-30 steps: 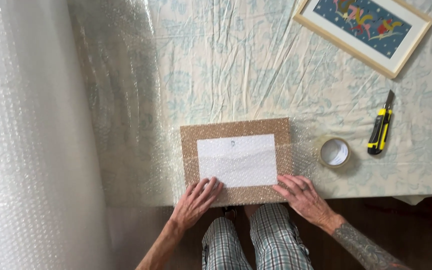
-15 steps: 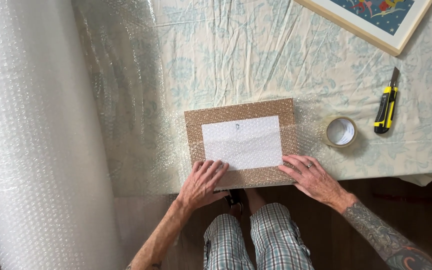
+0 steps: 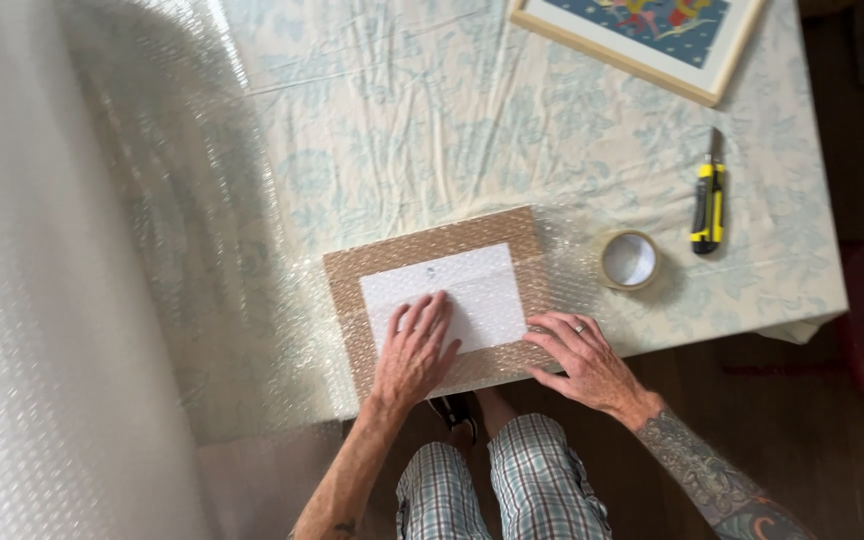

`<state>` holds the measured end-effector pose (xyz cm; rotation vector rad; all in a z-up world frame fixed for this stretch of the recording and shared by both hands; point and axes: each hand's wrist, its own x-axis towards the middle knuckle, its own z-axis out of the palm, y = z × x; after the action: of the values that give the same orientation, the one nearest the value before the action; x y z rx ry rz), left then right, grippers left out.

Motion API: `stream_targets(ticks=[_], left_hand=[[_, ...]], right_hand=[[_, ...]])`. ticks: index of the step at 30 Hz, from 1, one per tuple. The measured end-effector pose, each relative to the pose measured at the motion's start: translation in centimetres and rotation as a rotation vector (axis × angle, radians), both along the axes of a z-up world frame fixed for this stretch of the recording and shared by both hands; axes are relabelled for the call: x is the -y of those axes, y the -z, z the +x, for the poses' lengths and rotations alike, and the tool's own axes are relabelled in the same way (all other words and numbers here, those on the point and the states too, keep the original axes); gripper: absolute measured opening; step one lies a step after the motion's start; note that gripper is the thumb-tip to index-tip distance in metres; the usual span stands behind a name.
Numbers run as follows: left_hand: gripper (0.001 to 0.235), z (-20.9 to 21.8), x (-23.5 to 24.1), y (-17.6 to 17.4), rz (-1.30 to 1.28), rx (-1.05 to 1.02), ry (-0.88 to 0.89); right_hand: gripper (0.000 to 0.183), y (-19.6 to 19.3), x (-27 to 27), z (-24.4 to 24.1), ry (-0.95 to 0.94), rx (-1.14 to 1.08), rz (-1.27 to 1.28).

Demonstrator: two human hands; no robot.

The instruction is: Wrapping framed artwork in bubble wrap and securing it with tape.

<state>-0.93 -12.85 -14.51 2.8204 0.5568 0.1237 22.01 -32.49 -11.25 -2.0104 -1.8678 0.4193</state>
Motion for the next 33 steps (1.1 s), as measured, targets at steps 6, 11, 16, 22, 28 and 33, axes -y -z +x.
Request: stream_targets(ticks=[6,11,16,22,28,33], left_hand=[[0.054,2.1,1.2,-2.2,-0.077,-0.071,-0.112],[0.055,5.7,5.0,-3.6,-0.250,0.033,-0.180],[0.051,11.3,9.6,-6.5,-0.577,0.178,-0.277],[0.037,18.1,13.2,-7.6,-0.976,0.388,-0.488],[0.054,22.5,16.8,-18.8,-1.495,0.426,-0.599],[0.025,22.0,19.0,-20.7,-1.046,0.593,-0.496]], right_hand=[[0.037,-0.4,2.9,6.2,0.478,-0.091,0.101],[0.058,-0.3,2.8,12.2,0.488,0.017,0.063],[0.015,0.4,2.2,17.2,0.016,0.223,-0.199],[0.037,-11.3,3.4,19.3,0.361,-0.562,-0.459],[0.031,-18.3,6.0,15.7,0.738,-1.197,-0.301],[0.025,-20.5,6.9,16.6,0.722,-1.070,-0.339]])
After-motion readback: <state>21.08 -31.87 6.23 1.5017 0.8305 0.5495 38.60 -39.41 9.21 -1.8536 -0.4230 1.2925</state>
